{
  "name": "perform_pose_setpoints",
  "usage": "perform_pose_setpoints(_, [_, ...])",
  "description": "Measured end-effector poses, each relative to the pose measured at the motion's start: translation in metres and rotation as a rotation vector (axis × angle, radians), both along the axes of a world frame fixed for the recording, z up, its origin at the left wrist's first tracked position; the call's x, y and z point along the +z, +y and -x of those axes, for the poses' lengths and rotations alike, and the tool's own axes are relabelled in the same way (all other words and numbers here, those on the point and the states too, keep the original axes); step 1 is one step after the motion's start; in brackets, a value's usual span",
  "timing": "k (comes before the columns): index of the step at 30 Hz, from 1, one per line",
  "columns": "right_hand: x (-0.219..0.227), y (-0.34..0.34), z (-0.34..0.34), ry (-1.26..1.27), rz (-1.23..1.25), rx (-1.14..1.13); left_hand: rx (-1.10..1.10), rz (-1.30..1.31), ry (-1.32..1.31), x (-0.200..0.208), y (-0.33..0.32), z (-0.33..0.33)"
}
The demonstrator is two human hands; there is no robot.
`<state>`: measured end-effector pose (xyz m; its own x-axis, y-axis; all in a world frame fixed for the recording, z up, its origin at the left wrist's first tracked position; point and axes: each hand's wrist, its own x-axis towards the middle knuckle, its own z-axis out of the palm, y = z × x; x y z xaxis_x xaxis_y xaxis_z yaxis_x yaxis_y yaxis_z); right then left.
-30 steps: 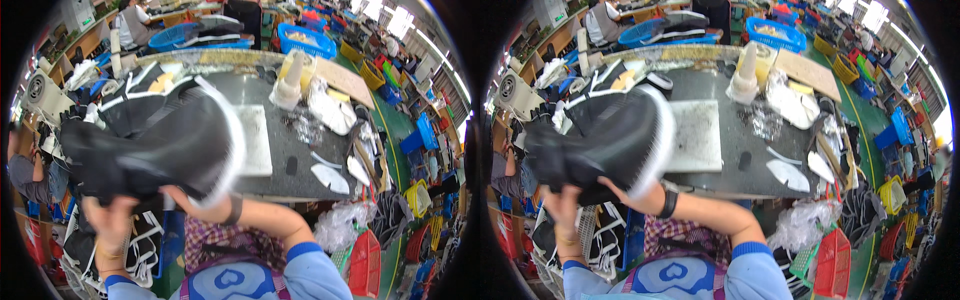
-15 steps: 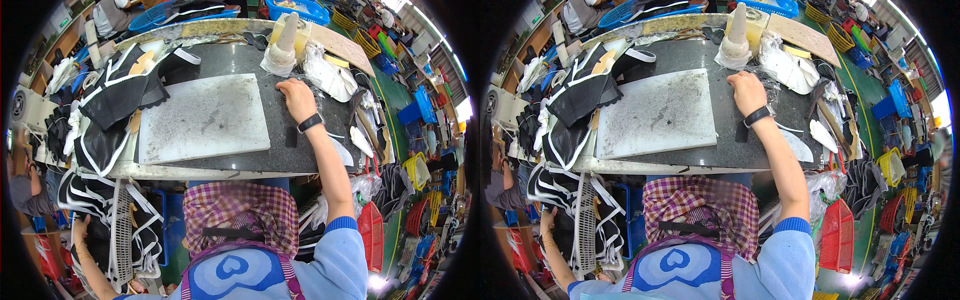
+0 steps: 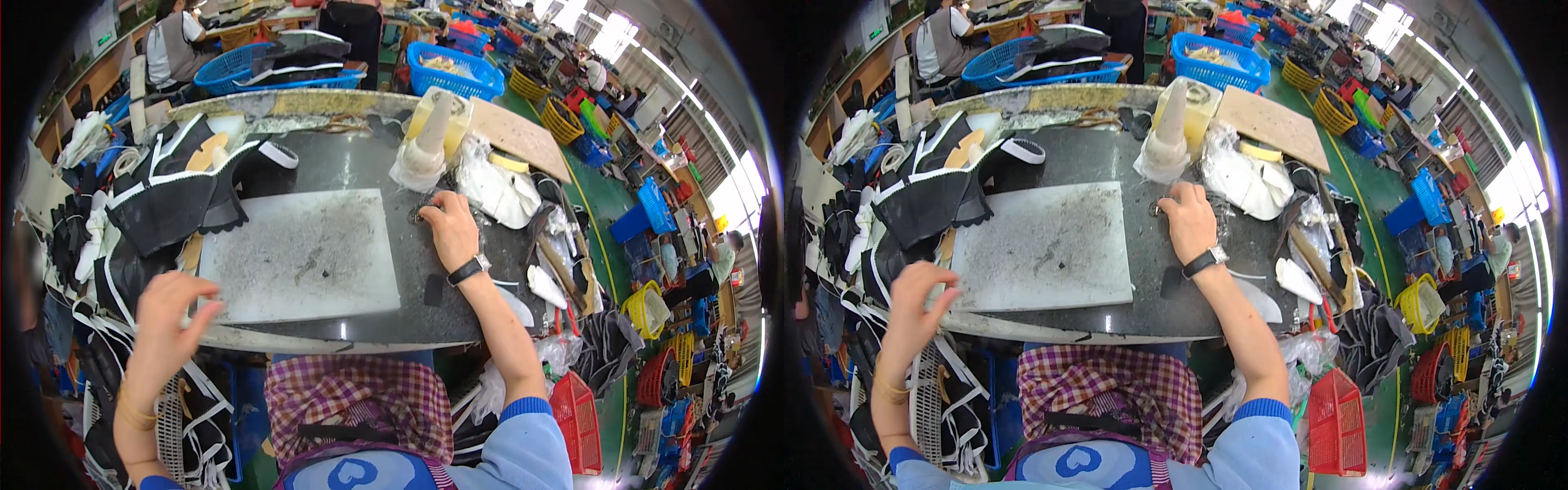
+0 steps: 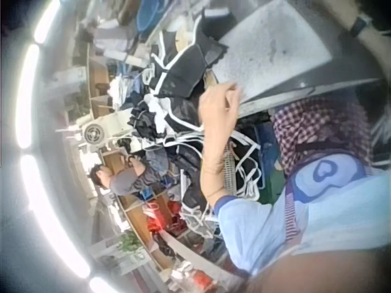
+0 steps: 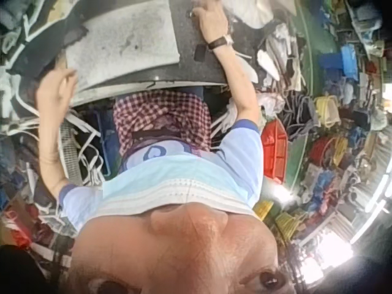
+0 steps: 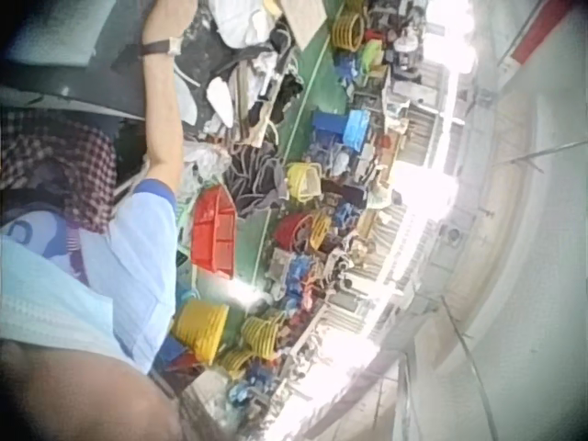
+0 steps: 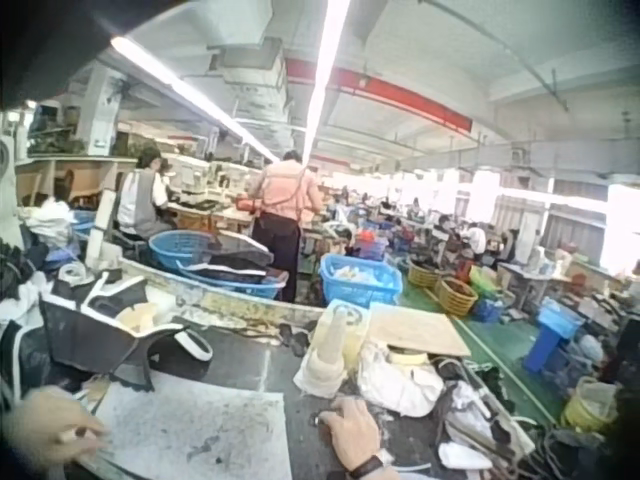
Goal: Manually assemble and attach hardware to leather shoe components at a factory workstation.
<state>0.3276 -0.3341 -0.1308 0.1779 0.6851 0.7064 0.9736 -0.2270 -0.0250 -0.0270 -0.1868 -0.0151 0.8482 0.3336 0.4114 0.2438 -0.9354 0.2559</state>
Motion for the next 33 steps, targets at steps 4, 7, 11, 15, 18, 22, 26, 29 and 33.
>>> perform_pose_setpoints(4, [0.046,-0.007,0.057,0.809,-0.197,0.177,-0.233,0.336,-0.098,-0.025,-0.025,-0.054])
perform_pose_setpoints(7, [0.056,-0.017,0.106,1.172,-0.14,0.566,-0.203,0.583,-0.259,-0.041,-0.051,-0.087])
perform_pose_setpoints(11, [0.059,-0.026,0.135,1.516,-0.248,0.742,-0.235,1.166,-0.229,-0.047,-0.061,-0.085])
perform_pose_setpoints(15, [0.065,-0.031,0.139,1.0,0.011,0.689,-0.149,1.042,-0.092,-0.043,-0.062,-0.06])
perform_pose_setpoints(18, [0.061,-0.033,0.15,1.014,-0.014,0.714,-0.145,0.92,-0.256,-0.042,-0.07,-0.052])
perform_pose_setpoints(22, [0.06,-0.031,0.153,1.281,0.077,0.788,-0.255,0.673,-0.221,-0.027,-0.064,-0.037])
perform_pose_setpoints(26, [0.058,-0.025,0.152,1.079,0.305,1.235,-0.658,0.492,0.095,-0.009,-0.052,-0.028])
perform_pose_setpoints(29, [0.061,-0.022,0.156,0.948,0.293,1.283,-0.784,0.458,0.158,-0.008,-0.046,-0.027])
perform_pose_setpoints(33, [0.067,-0.023,0.158,0.846,0.295,1.033,-0.411,0.524,-0.035,-0.011,-0.058,-0.023])
